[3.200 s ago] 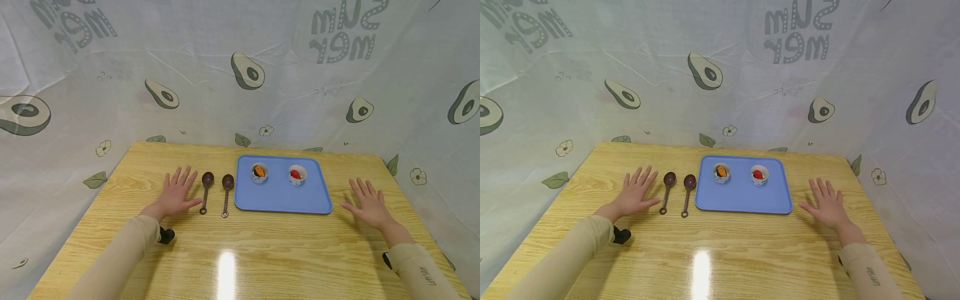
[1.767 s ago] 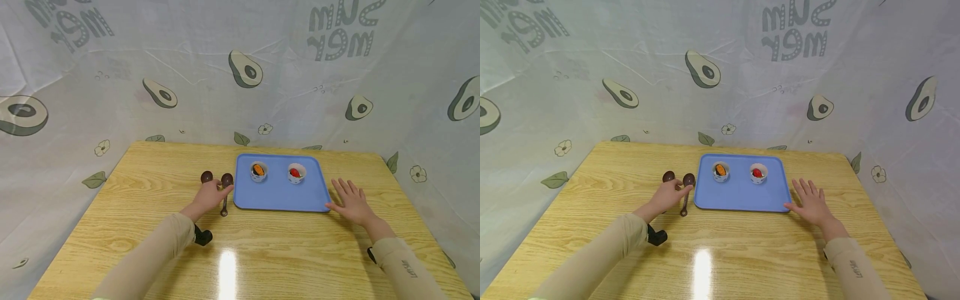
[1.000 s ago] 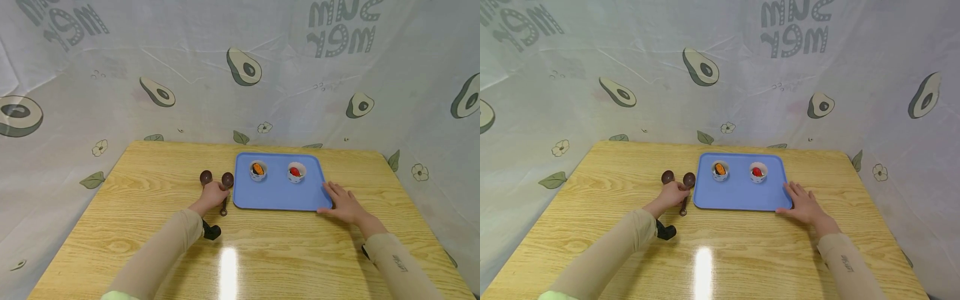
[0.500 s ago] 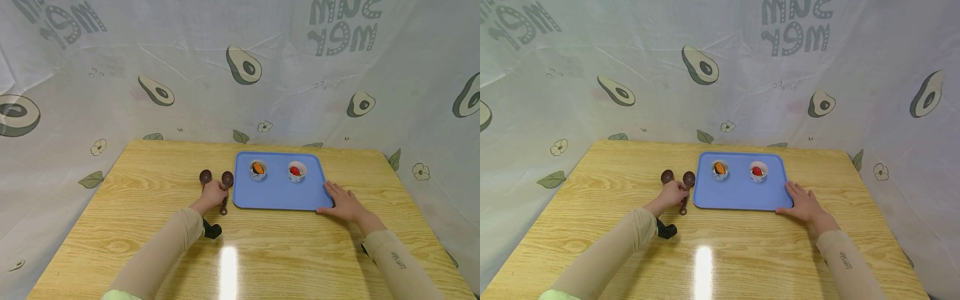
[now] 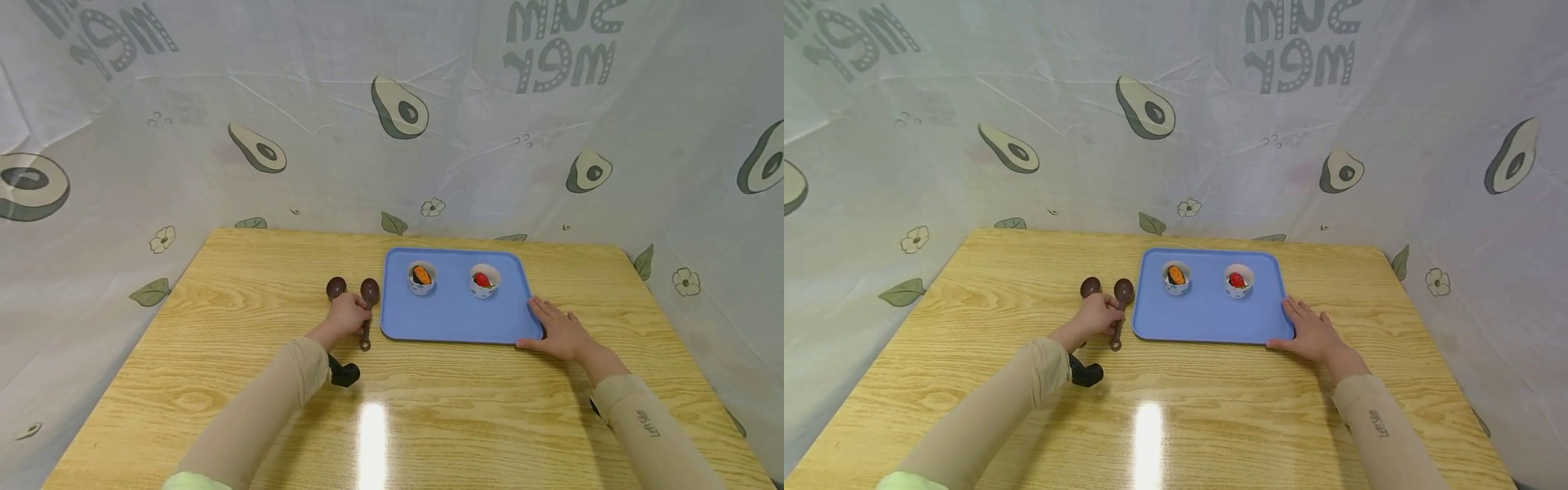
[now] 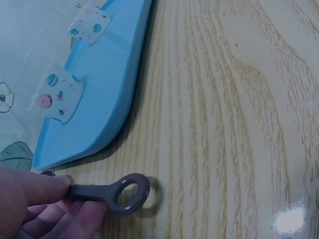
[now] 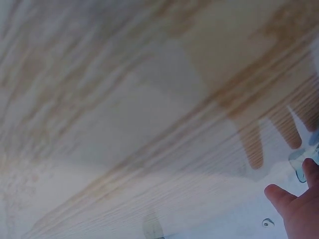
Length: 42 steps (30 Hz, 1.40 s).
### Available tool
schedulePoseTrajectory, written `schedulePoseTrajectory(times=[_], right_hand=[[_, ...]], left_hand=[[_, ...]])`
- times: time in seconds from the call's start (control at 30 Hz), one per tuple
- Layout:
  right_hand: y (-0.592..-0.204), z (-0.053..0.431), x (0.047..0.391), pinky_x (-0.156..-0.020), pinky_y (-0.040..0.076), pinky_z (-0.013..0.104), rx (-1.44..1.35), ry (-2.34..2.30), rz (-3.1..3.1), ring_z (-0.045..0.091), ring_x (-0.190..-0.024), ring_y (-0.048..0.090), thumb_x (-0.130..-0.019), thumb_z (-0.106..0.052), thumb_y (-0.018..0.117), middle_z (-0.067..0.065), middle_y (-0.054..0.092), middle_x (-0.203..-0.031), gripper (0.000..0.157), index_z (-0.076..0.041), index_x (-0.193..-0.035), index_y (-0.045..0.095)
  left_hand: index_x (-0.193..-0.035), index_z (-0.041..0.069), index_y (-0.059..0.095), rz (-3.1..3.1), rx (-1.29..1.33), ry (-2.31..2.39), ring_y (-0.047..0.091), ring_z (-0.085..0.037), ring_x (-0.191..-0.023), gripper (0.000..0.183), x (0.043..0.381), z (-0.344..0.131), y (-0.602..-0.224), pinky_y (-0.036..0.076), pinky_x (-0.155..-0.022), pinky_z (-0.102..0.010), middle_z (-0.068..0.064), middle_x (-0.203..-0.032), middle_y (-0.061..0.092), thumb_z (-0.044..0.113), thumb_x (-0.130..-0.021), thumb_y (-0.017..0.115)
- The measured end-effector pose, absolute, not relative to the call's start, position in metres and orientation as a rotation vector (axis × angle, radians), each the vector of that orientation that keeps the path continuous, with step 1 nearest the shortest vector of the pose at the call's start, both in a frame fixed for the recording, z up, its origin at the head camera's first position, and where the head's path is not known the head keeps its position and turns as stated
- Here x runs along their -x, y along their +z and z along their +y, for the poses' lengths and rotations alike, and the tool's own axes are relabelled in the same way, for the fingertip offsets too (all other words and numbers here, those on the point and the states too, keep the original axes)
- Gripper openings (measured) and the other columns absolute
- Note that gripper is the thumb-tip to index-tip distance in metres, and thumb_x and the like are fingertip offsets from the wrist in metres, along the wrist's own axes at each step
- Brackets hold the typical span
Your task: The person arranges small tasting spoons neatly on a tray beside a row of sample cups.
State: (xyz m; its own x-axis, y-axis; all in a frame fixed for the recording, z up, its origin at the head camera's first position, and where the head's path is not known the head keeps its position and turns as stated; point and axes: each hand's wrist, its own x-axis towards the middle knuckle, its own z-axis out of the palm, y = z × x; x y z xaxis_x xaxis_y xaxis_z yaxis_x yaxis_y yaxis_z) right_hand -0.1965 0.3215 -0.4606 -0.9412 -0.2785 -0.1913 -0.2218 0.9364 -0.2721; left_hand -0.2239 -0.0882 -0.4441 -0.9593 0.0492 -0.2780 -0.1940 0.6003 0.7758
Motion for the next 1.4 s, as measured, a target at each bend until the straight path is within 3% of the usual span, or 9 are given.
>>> schedulePoseTrajectory(times=[0.17,0.67,0.87,1.4], right_hand=[[-0.461,0.322,0.197,-0.103,0.015,0.073,0.376,-0.362,2.871,0.049,-0.137,0.018,-0.079,-0.063,0.06,0.026,0.019,-0.152,0.103,0.003,-0.147,0.02],[-0.459,0.322,0.197,-0.103,0.014,0.073,0.367,-0.343,2.869,0.049,-0.137,0.018,-0.078,-0.064,0.06,0.026,0.02,-0.151,0.104,0.003,-0.147,0.021],[-0.46,0.322,0.197,-0.103,0.015,0.073,0.37,-0.336,2.868,0.05,-0.136,0.018,-0.078,-0.064,0.06,0.026,0.02,-0.151,0.104,0.003,-0.147,0.021],[-0.459,0.321,0.197,-0.103,0.013,0.072,0.371,-0.353,2.867,0.049,-0.137,0.017,-0.078,-0.064,0.06,0.026,0.02,-0.152,0.104,0.003,-0.147,0.021]], left_hand=[[-0.091,-0.005,0.056,2.452,0.139,1.426,0.053,-0.009,-0.055,0.008,0.226,-0.096,-0.445,0.051,-0.05,-0.021,-0.008,-0.074,0.058,0.002,-0.089,0.057],[-0.109,-0.008,0.055,2.356,0.191,1.505,0.055,-0.008,-0.061,0.021,0.226,-0.099,-0.436,0.052,-0.055,-0.02,-0.014,-0.095,0.06,0.004,-0.091,0.056],[-0.111,-0.007,0.054,2.291,0.221,1.547,0.055,-0.007,-0.062,0.023,0.224,-0.097,-0.431,0.053,-0.057,-0.019,-0.011,-0.095,0.058,0.005,-0.091,0.056],[-0.119,-0.005,0.054,2.228,0.244,1.57,0.058,-0.008,-0.067,0.032,0.225,-0.088,-0.42,0.058,-0.075,-0.031,-0.011,-0.096,0.061,0.006,-0.09,0.059]])
